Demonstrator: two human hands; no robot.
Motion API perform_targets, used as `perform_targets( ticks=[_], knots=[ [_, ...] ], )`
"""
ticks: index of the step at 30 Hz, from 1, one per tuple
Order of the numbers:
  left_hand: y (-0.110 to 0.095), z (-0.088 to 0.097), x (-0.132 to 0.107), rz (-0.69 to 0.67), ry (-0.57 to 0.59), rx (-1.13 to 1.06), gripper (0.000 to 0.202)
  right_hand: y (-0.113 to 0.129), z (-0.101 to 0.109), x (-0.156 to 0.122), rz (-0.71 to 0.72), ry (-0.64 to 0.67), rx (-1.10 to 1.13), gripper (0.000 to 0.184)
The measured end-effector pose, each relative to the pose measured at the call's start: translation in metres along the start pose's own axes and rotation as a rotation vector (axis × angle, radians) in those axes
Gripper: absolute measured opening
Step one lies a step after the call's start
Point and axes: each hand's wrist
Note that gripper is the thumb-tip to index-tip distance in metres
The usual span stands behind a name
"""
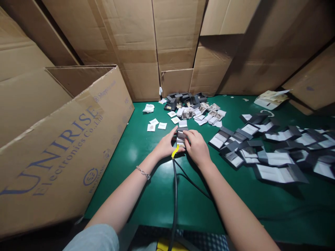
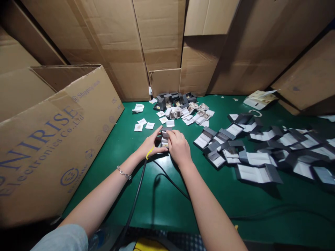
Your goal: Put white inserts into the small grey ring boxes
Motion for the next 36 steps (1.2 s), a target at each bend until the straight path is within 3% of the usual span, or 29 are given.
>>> perform_targets(
  ticks=[6, 12, 22, 32, 36],
  knots=[
    [-0.0024, -0.0003, -0.0002, 0.026, -0.008, 0.011, 0.103, 0.0003, -0.0006, 0.0001, -0.057, 0.02, 0.048, 0.027],
    [-0.0025, 0.0001, 0.0002, 0.036, -0.005, 0.023, 0.104, -0.0058, -0.0064, 0.0008, -0.259, 0.008, 0.282, 0.019],
    [0.0024, -0.0012, 0.0004, 0.012, -0.007, -0.022, 0.102, -0.0044, -0.0009, 0.003, -0.291, 0.01, 0.342, 0.014],
    [0.0001, -0.0008, 0.0003, 0.029, -0.005, 0.036, 0.104, -0.003, -0.0052, 0.0044, -0.512, 0.055, 0.462, 0.021],
    [-0.0002, -0.0006, -0.0004, 0.028, -0.001, 0.061, 0.103, -0.0007, -0.0079, 0.0039, -0.543, 0.017, 0.494, 0.026]
  ],
)
Point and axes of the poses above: each hand's wrist, its own x-axis towards the middle knuckle, its own z-axis out of the back of the hand, y = z × x, and after that the axes turned 8 degrees about -x, right-handed
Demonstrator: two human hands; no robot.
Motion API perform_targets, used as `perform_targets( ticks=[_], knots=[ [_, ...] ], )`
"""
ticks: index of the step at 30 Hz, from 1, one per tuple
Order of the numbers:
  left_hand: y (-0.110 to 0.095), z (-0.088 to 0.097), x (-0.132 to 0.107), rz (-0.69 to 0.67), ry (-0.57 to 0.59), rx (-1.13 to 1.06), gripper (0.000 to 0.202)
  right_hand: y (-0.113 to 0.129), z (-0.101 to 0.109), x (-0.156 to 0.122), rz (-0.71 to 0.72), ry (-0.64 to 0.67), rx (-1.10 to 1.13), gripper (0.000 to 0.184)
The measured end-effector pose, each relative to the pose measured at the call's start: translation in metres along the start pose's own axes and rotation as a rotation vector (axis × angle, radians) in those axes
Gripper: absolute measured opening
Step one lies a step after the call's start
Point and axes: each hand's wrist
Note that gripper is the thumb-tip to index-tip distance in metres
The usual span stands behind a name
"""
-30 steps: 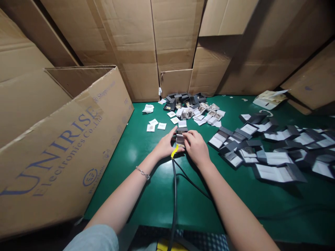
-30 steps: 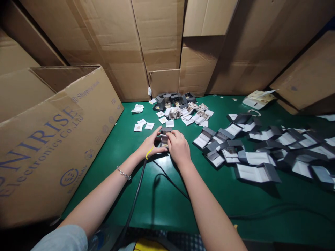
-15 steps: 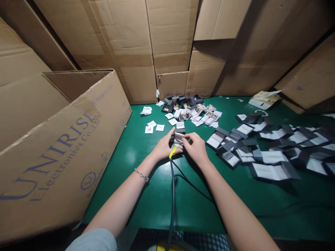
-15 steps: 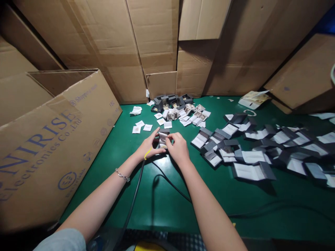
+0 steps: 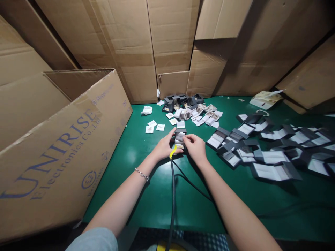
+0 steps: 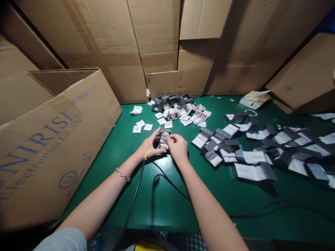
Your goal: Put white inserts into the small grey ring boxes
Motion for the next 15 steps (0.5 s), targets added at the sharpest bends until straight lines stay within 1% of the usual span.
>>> perform_targets(
  ticks=[5, 11, 15],
  knots=[
    [-0.0013, 0.0009, -0.0004, 0.007, 0.004, 0.003, 0.104, -0.0018, -0.0029, -0.0007, 0.0, -0.025, 0.03, 0.027],
    [-0.005, 0.0009, -0.0009, 0.013, 0.008, -0.002, 0.104, -0.0009, -0.0028, -0.0008, -0.082, -0.024, 0.058, 0.027],
    [-0.0057, 0.0007, -0.0014, 0.014, 0.004, 0.007, 0.106, -0.0012, -0.0021, -0.0014, -0.098, -0.014, 0.071, 0.027]
  ],
)
Point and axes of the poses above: each hand's wrist, its own x-axis towards the middle knuckle, its own z-axis out of the back of the hand, y = z × x, and after that the axes turned 8 degrees about -x, right-handed
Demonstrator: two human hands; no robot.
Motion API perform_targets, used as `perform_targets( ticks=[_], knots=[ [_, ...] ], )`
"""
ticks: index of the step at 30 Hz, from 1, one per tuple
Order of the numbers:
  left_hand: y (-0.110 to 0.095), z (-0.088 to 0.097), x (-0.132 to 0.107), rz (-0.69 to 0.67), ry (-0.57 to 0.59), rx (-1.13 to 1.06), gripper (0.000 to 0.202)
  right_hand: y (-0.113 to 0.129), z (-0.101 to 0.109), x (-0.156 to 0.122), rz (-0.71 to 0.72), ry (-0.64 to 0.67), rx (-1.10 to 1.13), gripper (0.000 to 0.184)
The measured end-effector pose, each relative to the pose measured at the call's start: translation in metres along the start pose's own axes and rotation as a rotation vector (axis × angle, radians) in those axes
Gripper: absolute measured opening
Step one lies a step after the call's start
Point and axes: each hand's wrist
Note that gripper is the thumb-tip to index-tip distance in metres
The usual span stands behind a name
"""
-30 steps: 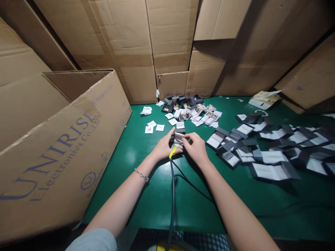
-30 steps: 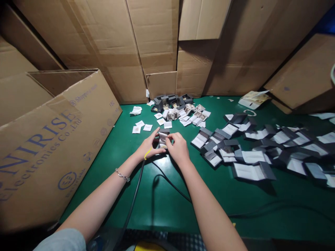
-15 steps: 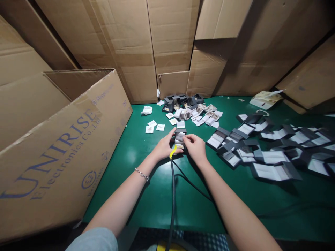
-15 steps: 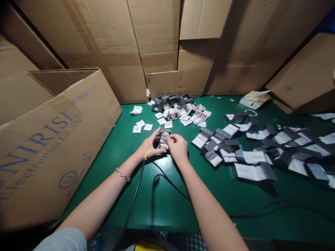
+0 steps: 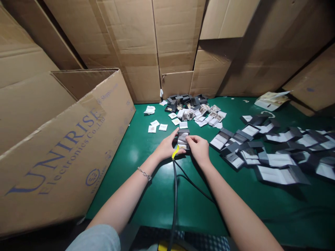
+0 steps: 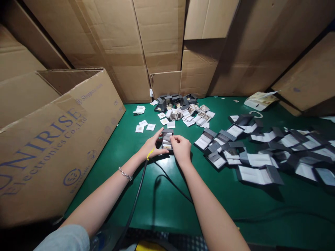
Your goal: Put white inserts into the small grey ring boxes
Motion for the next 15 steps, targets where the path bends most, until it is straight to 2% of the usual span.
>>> perform_targets(
  ticks=[9, 15],
  knots=[
    [0.0002, 0.001, -0.0006, -0.046, 0.025, 0.041, 0.104, 0.0012, 0.005, 0.0006, 0.01, -0.046, -0.087, 0.032],
    [0.0043, -0.0006, 0.0003, -0.082, 0.034, 0.101, 0.104, 0.0018, 0.0042, 0.0022, 0.022, -0.05, -0.078, 0.029]
  ],
)
Point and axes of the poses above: each hand's wrist, its own x-axis towards the middle knuckle, its own z-axis out of the back of the hand, y = z × x, and after that the axes turned 8 degrees about -x, right-handed
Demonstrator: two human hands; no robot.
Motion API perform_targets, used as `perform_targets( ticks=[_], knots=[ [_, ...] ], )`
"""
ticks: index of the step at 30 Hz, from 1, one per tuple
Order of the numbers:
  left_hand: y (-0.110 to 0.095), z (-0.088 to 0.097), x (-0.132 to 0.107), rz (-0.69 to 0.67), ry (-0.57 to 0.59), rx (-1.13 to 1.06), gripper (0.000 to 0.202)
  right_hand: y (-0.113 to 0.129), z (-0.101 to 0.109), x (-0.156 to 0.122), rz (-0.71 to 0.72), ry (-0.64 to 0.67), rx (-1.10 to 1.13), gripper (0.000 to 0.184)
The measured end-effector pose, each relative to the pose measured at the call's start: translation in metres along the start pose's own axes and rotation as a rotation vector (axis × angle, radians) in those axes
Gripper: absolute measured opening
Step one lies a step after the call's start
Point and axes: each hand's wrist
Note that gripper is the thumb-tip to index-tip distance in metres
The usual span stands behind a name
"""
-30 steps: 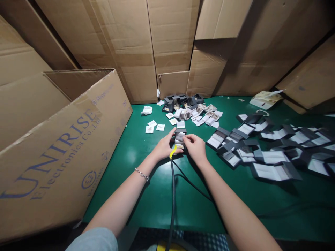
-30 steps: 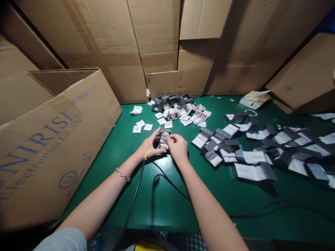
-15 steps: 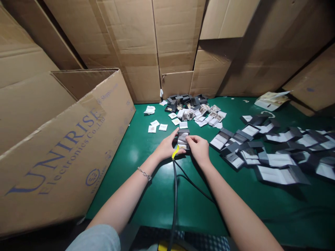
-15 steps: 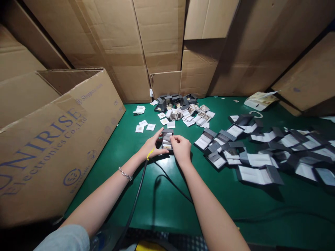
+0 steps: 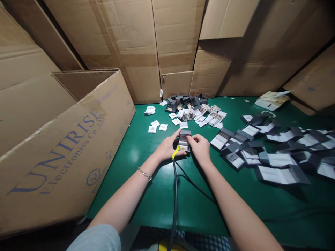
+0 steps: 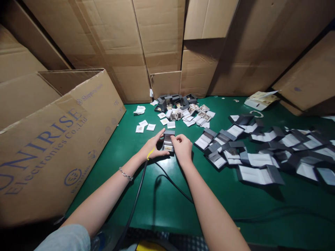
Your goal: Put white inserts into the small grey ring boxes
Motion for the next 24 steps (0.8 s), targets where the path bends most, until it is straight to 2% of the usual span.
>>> perform_targets(
  ticks=[3, 5, 7, 11, 17, 24],
  knots=[
    [0.0017, -0.0012, 0.0006, -0.026, 0.016, 0.017, 0.104, -0.0021, -0.0039, 0.0015, 0.016, -0.064, -0.008, 0.022],
    [0.0022, -0.0017, 0.0008, -0.044, 0.026, 0.017, 0.104, -0.0041, -0.0064, 0.0025, 0.033, -0.07, -0.01, 0.031],
    [0.0022, -0.002, 0.0008, -0.056, 0.029, 0.014, 0.104, -0.0057, -0.0078, 0.0031, 0.079, -0.018, -0.021, 0.036],
    [0.0016, -0.0028, -0.0004, -0.064, 0.038, 0.022, 0.103, -0.0068, -0.0074, 0.0029, 0.139, 0.087, -0.028, 0.026],
    [0.0015, -0.0047, -0.003, -0.058, 0.054, 0.08, 0.101, -0.007, -0.0051, 0.0036, 0.107, 0.11, 0.074, 0.023],
    [0.0022, -0.0052, -0.0027, -0.097, 0.068, 0.069, 0.103, -0.0048, -0.0012, 0.006, 0.123, 0.151, 0.057, 0.02]
  ],
)
Point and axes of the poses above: each hand's wrist, its own x-axis towards the middle knuckle, its own z-axis out of the back of the hand, y = z × x, and after that the axes turned 8 degrees about -x, right-handed
